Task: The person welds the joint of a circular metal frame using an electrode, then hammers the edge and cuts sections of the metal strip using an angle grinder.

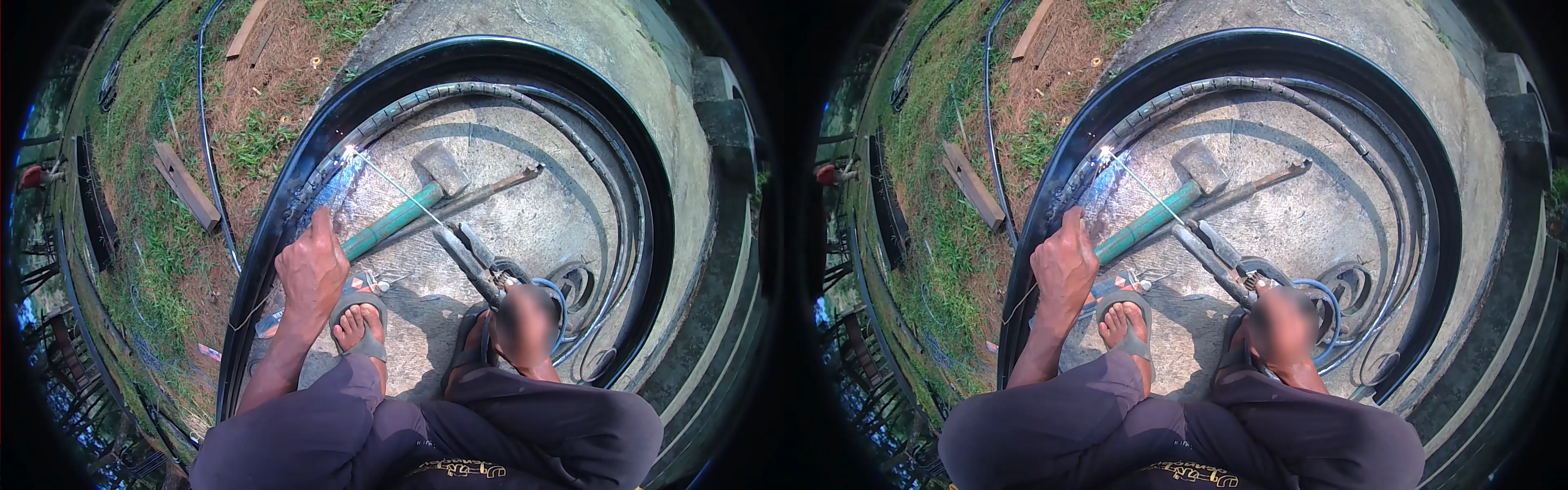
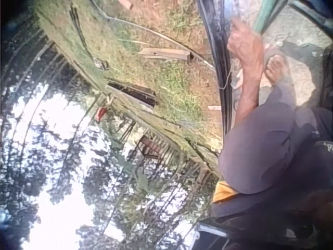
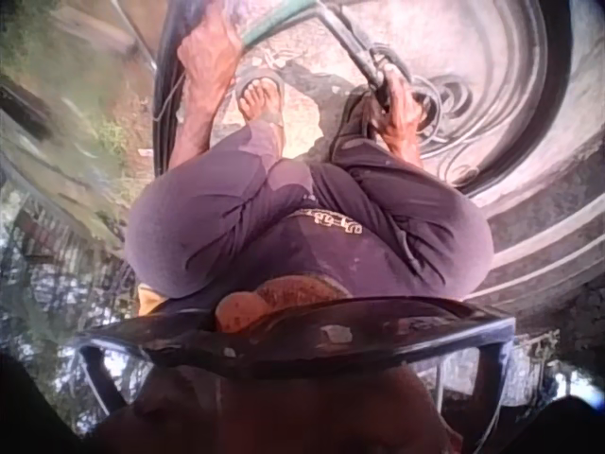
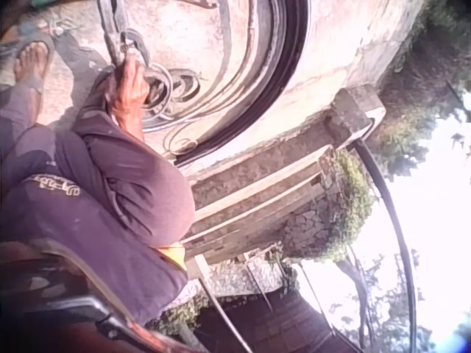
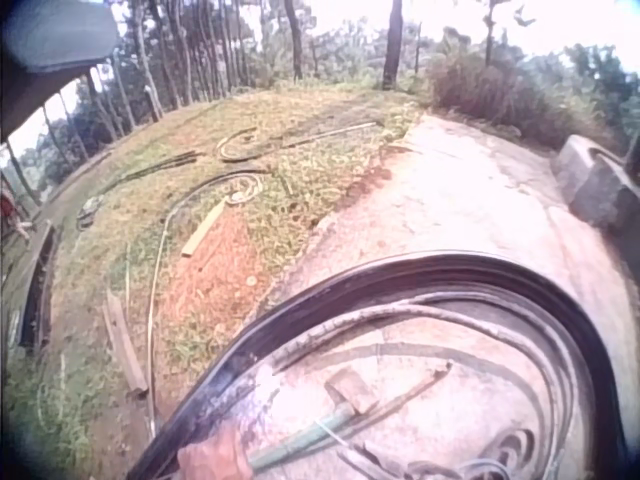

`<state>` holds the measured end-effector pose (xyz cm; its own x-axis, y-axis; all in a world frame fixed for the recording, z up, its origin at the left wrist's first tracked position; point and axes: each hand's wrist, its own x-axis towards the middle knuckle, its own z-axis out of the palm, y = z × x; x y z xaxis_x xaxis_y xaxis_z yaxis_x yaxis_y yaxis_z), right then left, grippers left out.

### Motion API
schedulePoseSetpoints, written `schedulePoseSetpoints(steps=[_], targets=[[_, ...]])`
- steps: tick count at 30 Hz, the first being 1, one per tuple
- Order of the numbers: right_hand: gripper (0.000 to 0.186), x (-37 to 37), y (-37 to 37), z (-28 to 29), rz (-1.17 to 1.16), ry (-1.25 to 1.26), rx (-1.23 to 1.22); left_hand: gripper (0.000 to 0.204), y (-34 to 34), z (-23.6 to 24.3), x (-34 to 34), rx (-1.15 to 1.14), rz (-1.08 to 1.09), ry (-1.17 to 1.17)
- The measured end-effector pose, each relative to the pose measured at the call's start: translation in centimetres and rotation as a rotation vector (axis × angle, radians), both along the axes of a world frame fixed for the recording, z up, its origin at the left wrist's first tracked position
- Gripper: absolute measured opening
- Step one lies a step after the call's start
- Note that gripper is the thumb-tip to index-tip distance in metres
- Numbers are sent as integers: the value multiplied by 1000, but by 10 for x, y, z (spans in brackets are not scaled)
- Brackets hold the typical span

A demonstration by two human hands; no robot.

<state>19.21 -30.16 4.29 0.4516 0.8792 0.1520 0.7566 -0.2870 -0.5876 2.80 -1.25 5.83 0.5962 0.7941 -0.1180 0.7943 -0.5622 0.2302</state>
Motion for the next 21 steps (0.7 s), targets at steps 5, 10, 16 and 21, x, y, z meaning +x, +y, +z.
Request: schedulePoseSetpoints(steps=[5, 10, 16, 21], targets=[[75, -2, 6, -2, 17, 14, 13, 25, 3, 7, -6, 12, 9, 57], [76, -1, 4, -7, 9, -39, 29, 26, 3, 5, -5, 10, 13, 30], [75, 2, 0, -5, -28, -94, 114, 25, -1, 3, -2, -25, -17, 5], [68, -1, 2, -8, -78, -23, 97, 24, 3, 19, -2, 35, -29, 46]])
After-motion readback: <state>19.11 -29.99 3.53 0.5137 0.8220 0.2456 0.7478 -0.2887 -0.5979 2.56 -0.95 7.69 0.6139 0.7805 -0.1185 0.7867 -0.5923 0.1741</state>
